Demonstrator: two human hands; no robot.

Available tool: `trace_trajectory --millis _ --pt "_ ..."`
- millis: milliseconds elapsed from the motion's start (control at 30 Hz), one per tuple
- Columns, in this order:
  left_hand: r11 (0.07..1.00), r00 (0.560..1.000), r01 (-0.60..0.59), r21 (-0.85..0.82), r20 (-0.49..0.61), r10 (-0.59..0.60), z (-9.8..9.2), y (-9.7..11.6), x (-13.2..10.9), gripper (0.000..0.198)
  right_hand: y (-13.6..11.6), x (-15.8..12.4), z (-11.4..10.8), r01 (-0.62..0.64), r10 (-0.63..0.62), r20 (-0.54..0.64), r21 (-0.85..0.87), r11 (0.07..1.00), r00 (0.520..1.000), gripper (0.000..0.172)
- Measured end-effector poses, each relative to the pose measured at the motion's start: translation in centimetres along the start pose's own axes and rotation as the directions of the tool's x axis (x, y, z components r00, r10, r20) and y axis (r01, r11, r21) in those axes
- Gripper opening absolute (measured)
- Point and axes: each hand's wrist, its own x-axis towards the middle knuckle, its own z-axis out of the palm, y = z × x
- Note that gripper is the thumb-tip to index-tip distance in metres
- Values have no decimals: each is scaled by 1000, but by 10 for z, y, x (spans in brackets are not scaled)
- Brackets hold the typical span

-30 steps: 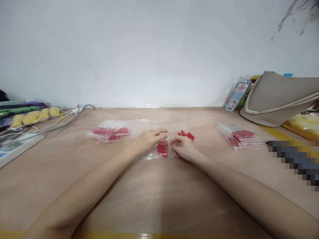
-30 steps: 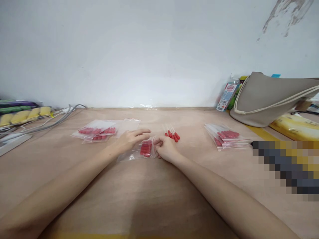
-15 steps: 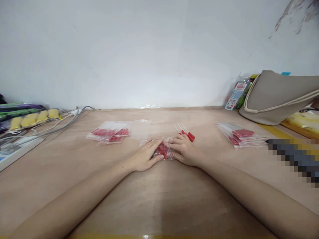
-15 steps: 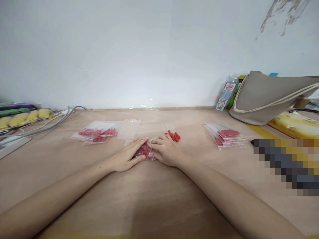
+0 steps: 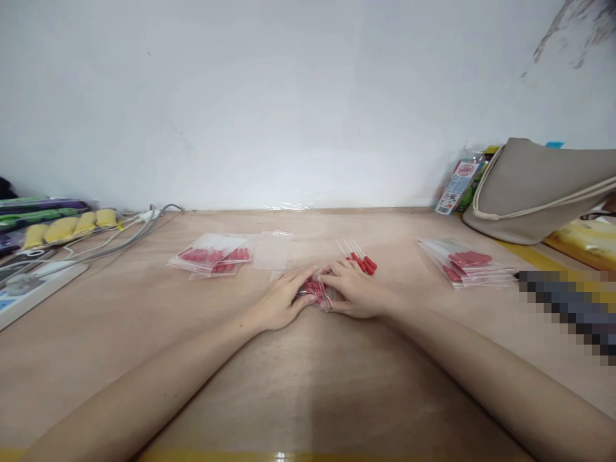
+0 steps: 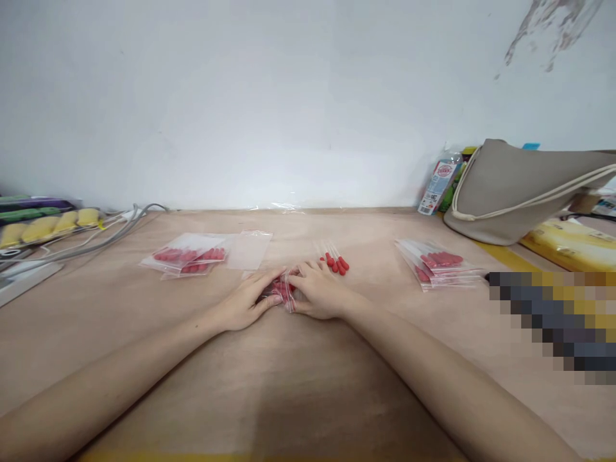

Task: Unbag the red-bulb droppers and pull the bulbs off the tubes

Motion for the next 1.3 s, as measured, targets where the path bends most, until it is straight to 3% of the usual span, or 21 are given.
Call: trace_trajectory --millis 333,600,800,1000,1200,1300 --pt "999 998 -13 -42 -60 11 1 2 7 46 1 0 6 91 -107 -202 -91 992 973 25" --pt "997 997 -26 -75 -71 21 2 3 9 43 4 2 8 52 -69 -189 -90 995 980 22" --pt "998 999 -5 -62 -41 3 2 2 8 44 3 3 5 53 -83 -301 -105 993 950 12" --pt "999 999 -11 -42 -32 9 1 1 8 46 5 0 4 -14 4 -210 -43 999 978 18" --pt "999 999 -5 -37 -32 4 1 2 8 46 3 3 3 -20 -15 -188 -181 983 982 15" --pt "999 1000 2 -38 -26 -3 0 2 8 48 9 1 -4 -26 15 -153 -70 997 988 15"
